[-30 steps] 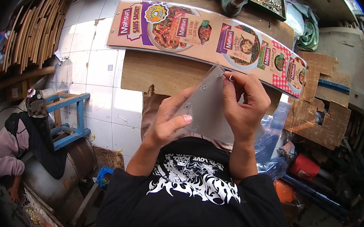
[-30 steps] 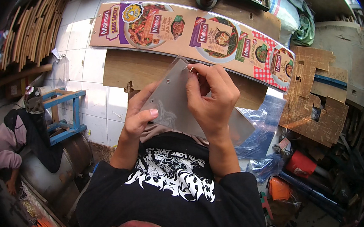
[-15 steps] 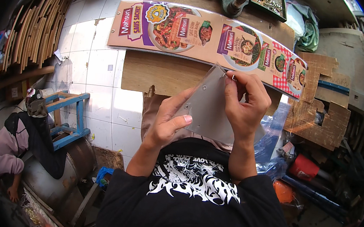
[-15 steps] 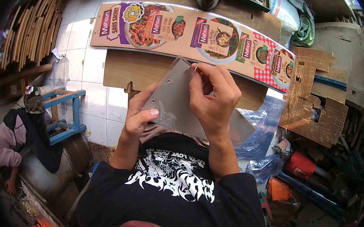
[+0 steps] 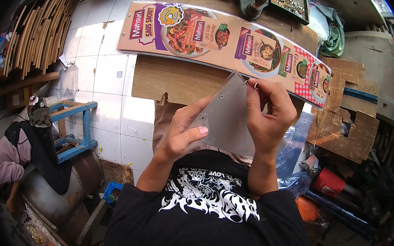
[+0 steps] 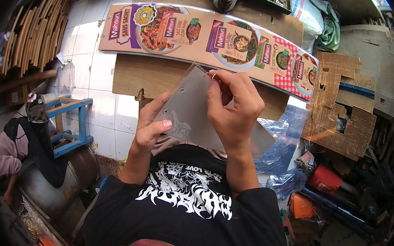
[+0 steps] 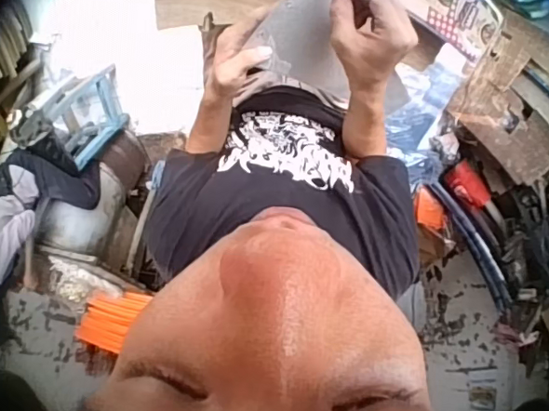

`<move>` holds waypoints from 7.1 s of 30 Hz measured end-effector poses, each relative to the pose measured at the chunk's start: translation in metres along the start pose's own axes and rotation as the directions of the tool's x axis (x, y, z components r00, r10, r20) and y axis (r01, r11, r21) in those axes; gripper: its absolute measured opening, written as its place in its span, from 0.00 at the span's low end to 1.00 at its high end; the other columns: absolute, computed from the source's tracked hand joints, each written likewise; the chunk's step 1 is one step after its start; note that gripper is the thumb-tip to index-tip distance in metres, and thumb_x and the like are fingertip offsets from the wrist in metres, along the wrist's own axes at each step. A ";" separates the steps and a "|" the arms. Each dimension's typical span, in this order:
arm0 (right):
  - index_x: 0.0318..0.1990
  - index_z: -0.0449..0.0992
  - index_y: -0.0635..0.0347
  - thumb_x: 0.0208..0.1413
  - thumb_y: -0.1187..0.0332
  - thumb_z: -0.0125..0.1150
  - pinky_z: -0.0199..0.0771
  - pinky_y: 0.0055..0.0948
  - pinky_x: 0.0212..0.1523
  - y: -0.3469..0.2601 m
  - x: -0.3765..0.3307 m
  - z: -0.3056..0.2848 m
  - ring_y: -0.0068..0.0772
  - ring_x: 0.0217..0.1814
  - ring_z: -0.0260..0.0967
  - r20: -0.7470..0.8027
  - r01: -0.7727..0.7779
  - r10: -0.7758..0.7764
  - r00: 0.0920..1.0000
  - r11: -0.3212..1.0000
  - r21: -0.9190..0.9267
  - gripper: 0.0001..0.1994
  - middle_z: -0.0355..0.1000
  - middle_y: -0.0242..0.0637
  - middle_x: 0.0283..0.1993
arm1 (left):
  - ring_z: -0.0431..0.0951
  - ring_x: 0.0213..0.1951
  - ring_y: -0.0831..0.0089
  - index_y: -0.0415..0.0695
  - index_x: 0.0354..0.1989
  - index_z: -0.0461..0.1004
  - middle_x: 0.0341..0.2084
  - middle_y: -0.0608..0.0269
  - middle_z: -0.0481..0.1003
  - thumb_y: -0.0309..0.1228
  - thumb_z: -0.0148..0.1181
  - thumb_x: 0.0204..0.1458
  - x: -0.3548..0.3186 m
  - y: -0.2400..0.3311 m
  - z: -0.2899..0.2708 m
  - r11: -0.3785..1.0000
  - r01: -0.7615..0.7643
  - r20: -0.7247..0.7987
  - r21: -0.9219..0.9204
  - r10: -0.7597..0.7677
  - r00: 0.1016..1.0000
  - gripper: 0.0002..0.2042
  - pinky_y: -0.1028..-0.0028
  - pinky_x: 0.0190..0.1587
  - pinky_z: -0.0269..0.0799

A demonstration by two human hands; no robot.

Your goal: The person positions metal panels and cardboard strips on a workbench, subsequently inserting metal pins into pre-drilled holes by hand one at a time.

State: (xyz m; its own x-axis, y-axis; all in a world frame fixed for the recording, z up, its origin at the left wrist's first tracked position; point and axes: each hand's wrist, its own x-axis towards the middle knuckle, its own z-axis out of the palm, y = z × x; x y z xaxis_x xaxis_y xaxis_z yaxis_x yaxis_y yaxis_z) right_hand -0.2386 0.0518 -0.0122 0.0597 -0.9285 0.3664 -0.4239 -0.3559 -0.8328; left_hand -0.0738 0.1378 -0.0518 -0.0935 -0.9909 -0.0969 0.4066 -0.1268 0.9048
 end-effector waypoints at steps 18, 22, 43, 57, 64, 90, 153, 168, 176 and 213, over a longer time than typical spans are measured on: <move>0.36 0.80 0.66 0.47 0.83 0.63 0.63 0.19 0.22 0.005 0.001 0.004 0.17 0.20 0.66 0.014 0.004 -0.003 1.000 0.999 -0.038 0.08 0.71 0.33 0.25 | 0.73 0.56 0.61 0.28 0.64 0.60 0.55 0.43 0.72 0.31 0.51 0.45 0.000 0.000 -0.001 1.000 -0.001 -0.001 -0.009 0.001 1.000 0.34 0.69 0.61 0.63; 0.35 0.80 0.66 0.47 0.83 0.64 0.63 0.19 0.21 0.006 0.002 0.004 0.17 0.20 0.65 0.005 0.012 -0.012 1.000 0.999 -0.037 0.07 0.71 0.33 0.25 | 0.73 0.56 0.61 0.27 0.64 0.60 0.55 0.43 0.72 0.30 0.51 0.45 0.000 0.001 -0.001 1.000 0.004 -0.002 -0.010 -0.004 1.000 0.34 0.69 0.61 0.63; 0.40 0.80 0.66 0.49 0.78 0.70 0.67 0.19 0.25 0.011 -0.009 0.008 0.17 0.23 0.67 0.034 -0.101 0.097 0.995 0.974 0.201 0.09 0.73 0.33 0.27 | 0.71 0.58 0.62 0.27 0.64 0.60 0.56 0.44 0.70 0.30 0.51 0.46 0.001 0.001 0.000 0.997 0.035 0.002 -0.068 -0.035 0.999 0.34 0.69 0.62 0.61; 0.38 0.80 0.64 0.49 0.79 0.69 0.69 0.21 0.24 -0.014 -0.014 0.009 0.23 0.23 0.70 0.151 0.020 -0.033 0.988 0.996 0.083 0.08 0.72 0.35 0.27 | 0.57 0.70 0.61 0.30 0.68 0.54 0.66 0.44 0.60 0.27 0.51 0.44 0.001 0.004 -0.002 1.000 0.001 0.053 -0.027 0.000 0.999 0.38 0.68 0.71 0.44; 0.36 0.80 0.63 0.47 0.80 0.68 0.67 0.20 0.21 -0.019 -0.015 0.015 0.20 0.20 0.67 0.099 0.084 -0.089 0.991 0.995 0.052 0.07 0.71 0.33 0.25 | 0.55 0.71 0.60 0.30 0.69 0.53 0.68 0.45 0.57 0.24 0.52 0.44 -0.002 -0.001 -0.001 0.996 -0.011 0.064 -0.087 0.016 0.998 0.37 0.66 0.72 0.43; 0.35 0.79 0.65 0.48 0.81 0.66 0.65 0.20 0.20 -0.017 -0.016 0.022 0.20 0.19 0.66 0.062 0.095 -0.095 0.994 0.995 -0.001 0.07 0.70 0.34 0.25 | 0.58 0.69 0.58 0.31 0.69 0.54 0.66 0.42 0.60 0.24 0.51 0.45 0.000 0.000 0.000 0.998 -0.066 0.048 -0.014 0.067 0.997 0.37 0.67 0.70 0.48; 0.34 0.79 0.64 0.48 0.81 0.67 0.64 0.18 0.19 -0.011 -0.008 0.014 0.17 0.19 0.65 0.002 0.086 -0.086 0.996 0.996 -0.022 0.06 0.71 0.32 0.24 | 0.58 0.69 0.58 0.32 0.69 0.53 0.66 0.42 0.60 0.23 0.51 0.45 0.002 -0.004 0.000 0.995 -0.096 0.097 0.029 0.093 0.991 0.36 0.68 0.70 0.47; 0.34 0.80 0.65 0.47 0.81 0.67 0.65 0.18 0.20 -0.007 -0.006 0.006 0.16 0.19 0.66 0.002 0.029 -0.029 1.000 0.999 0.031 0.06 0.71 0.32 0.24 | 0.61 0.68 0.59 0.32 0.69 0.53 0.65 0.43 0.62 0.23 0.51 0.46 0.000 -0.004 0.001 0.998 -0.043 0.088 -0.048 0.047 0.995 0.36 0.68 0.69 0.50; 0.34 0.80 0.65 0.48 0.80 0.67 0.60 0.18 0.20 -0.010 -0.008 0.011 0.15 0.20 0.63 0.047 0.054 -0.056 0.997 0.998 0.028 0.05 0.71 0.31 0.24 | 0.59 0.69 0.60 0.32 0.69 0.53 0.66 0.44 0.60 0.23 0.51 0.46 0.001 -0.004 0.002 0.997 -0.081 0.087 -0.011 0.081 0.993 0.37 0.68 0.70 0.48; 0.35 0.79 0.66 0.51 0.79 0.67 0.60 0.15 0.24 0.014 0.001 0.002 0.11 0.23 0.62 -0.088 -0.078 0.097 0.991 0.977 0.200 0.04 0.72 0.27 0.25 | 0.61 0.67 0.59 0.31 0.68 0.54 0.65 0.44 0.61 0.23 0.51 0.45 0.003 -0.008 0.001 0.997 -0.021 0.085 -0.077 0.027 0.996 0.36 0.67 0.69 0.50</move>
State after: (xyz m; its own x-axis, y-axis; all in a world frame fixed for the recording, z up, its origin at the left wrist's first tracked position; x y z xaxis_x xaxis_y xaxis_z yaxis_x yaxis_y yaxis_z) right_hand -0.2424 0.0455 -0.0239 -0.0615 -0.9459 0.3186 -0.2383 -0.2960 -0.9250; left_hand -0.0780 0.1359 -0.0589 -0.1589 -0.9866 -0.0367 0.4769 -0.1092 0.8722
